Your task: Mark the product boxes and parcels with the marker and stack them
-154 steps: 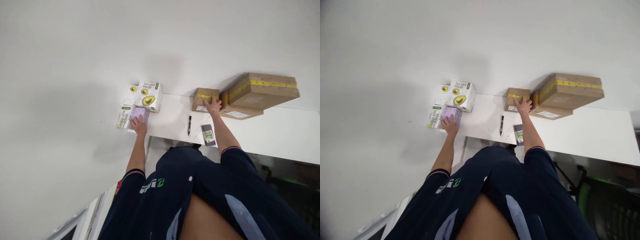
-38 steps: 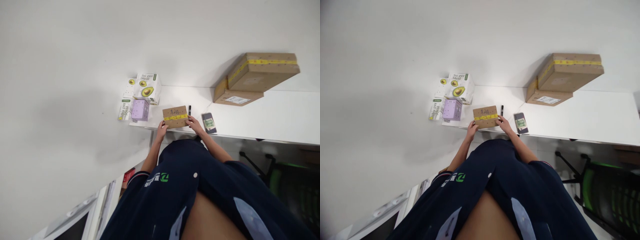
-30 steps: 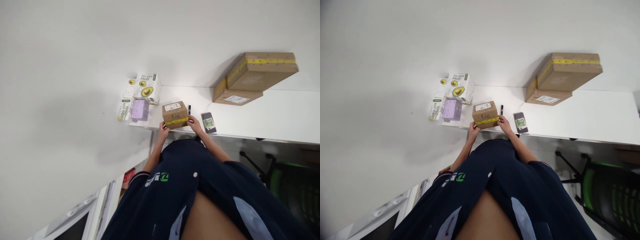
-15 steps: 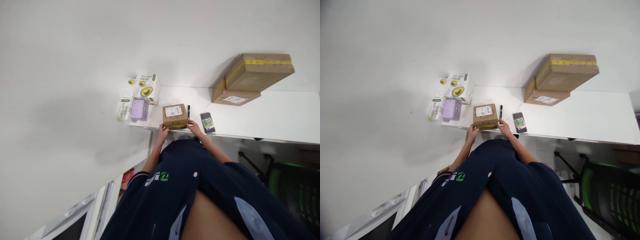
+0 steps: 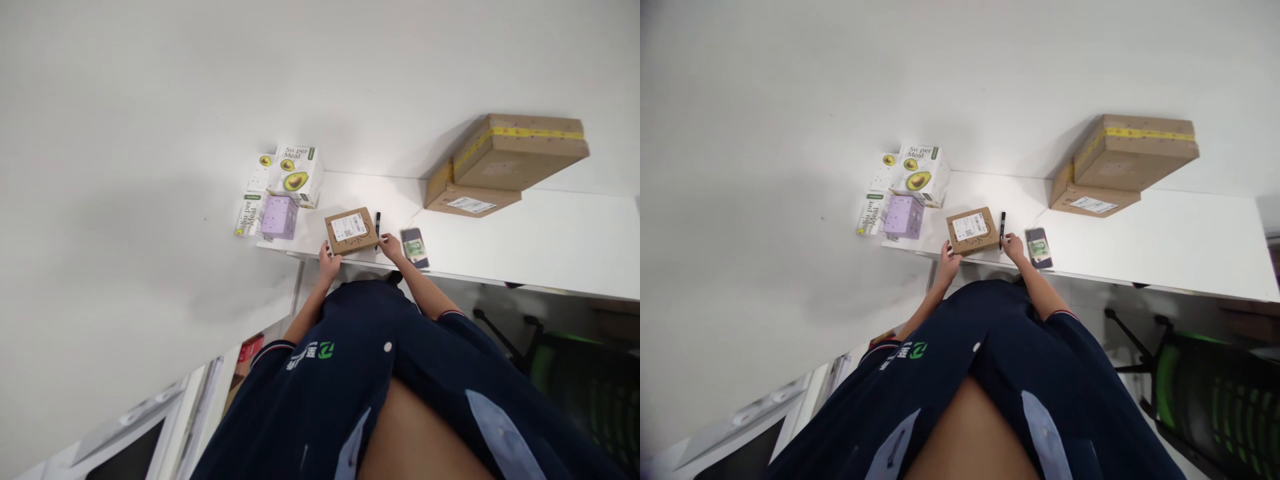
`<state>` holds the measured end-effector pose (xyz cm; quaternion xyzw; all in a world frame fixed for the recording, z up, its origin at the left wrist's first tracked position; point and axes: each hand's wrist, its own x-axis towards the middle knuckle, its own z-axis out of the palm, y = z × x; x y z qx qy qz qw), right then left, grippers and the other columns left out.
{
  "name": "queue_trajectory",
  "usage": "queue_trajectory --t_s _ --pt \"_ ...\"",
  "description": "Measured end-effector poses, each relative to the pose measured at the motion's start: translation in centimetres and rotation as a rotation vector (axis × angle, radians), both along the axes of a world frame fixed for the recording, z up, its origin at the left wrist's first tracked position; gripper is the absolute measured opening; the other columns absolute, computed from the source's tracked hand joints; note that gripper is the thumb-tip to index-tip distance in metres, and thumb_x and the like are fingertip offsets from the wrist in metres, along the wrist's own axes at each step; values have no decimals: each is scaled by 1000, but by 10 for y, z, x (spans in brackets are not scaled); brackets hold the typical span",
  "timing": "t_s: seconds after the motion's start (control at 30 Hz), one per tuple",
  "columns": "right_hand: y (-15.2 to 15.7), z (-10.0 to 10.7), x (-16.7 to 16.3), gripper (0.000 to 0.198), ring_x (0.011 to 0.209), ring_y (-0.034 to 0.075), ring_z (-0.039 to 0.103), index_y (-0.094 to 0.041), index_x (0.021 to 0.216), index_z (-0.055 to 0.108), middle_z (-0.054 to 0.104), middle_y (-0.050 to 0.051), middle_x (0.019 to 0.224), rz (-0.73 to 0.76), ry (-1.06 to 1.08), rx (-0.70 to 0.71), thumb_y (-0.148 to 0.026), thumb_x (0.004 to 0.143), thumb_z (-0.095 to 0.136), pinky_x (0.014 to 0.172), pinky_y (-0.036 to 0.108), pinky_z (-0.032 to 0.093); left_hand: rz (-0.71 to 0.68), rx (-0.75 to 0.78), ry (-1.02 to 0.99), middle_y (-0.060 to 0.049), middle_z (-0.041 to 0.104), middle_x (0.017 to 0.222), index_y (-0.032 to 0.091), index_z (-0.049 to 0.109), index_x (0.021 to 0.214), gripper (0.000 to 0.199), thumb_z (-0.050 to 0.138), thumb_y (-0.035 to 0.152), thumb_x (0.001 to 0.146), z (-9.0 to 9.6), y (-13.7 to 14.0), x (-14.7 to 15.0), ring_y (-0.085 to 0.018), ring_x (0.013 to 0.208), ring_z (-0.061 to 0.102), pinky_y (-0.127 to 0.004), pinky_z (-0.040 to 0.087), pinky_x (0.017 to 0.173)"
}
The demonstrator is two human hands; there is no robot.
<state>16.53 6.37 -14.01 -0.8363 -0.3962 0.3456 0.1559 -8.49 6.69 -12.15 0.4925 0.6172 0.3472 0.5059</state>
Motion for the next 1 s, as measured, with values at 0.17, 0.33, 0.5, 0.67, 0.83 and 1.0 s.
queue_trajectory --t_s 0.17,0.33,0.5,0.67,0.83,1.0 --pt "13 -5 -3 35 108 29 68 -13 116 65 73 20 113 54 -83 -95 -25 83 65 88 34 50 -56 299 218 -22 47 142 14 52 136 65 65 19 73 13 -1 3 -34 140 43 -51 35 119" --pt "16 -9 -5 21 107 34 69 -14 91 69 74 22 98 -30 19 -120 -21 71 72 87 39 51 -157 403 343 -22 42 147 15 57 133 57 68 24 77 24 -2 9 -35 144 37 -52 30 121" --pt "10 -3 7 7 84 33 72 -17 64 64 66 13 60 -146 106 -91 -20 69 67 78 38 53 -248 408 356 -20 42 149 18 64 128 50 73 29 79 24 0 10 -37 145 36 -54 28 123" --pt "11 23 17 14 55 18 59 -20 79 57 57 1 55 -414 216 182 -33 80 52 58 31 52 -288 414 313 -20 43 147 18 66 126 48 74 34 82 21 4 8 -38 144 39 -53 30 122" --pt "33 66 -9 19 57 13 55 -25 93 49 53 -4 66 -493 425 710 -42 84 50 59 26 50 -334 427 307 -20 48 145 19 67 126 45 72 35 84 19 6 10 -38 140 44 -54 32 121" --pt "43 92 -70 26 76 16 63 -26 101 60 65 1 83 -1 506 574 -44 89 47 77 29 53 -345 436 343 -19 51 147 20 66 129 45 68 34 87 13 5 14 -37 138 47 -54 34 120"
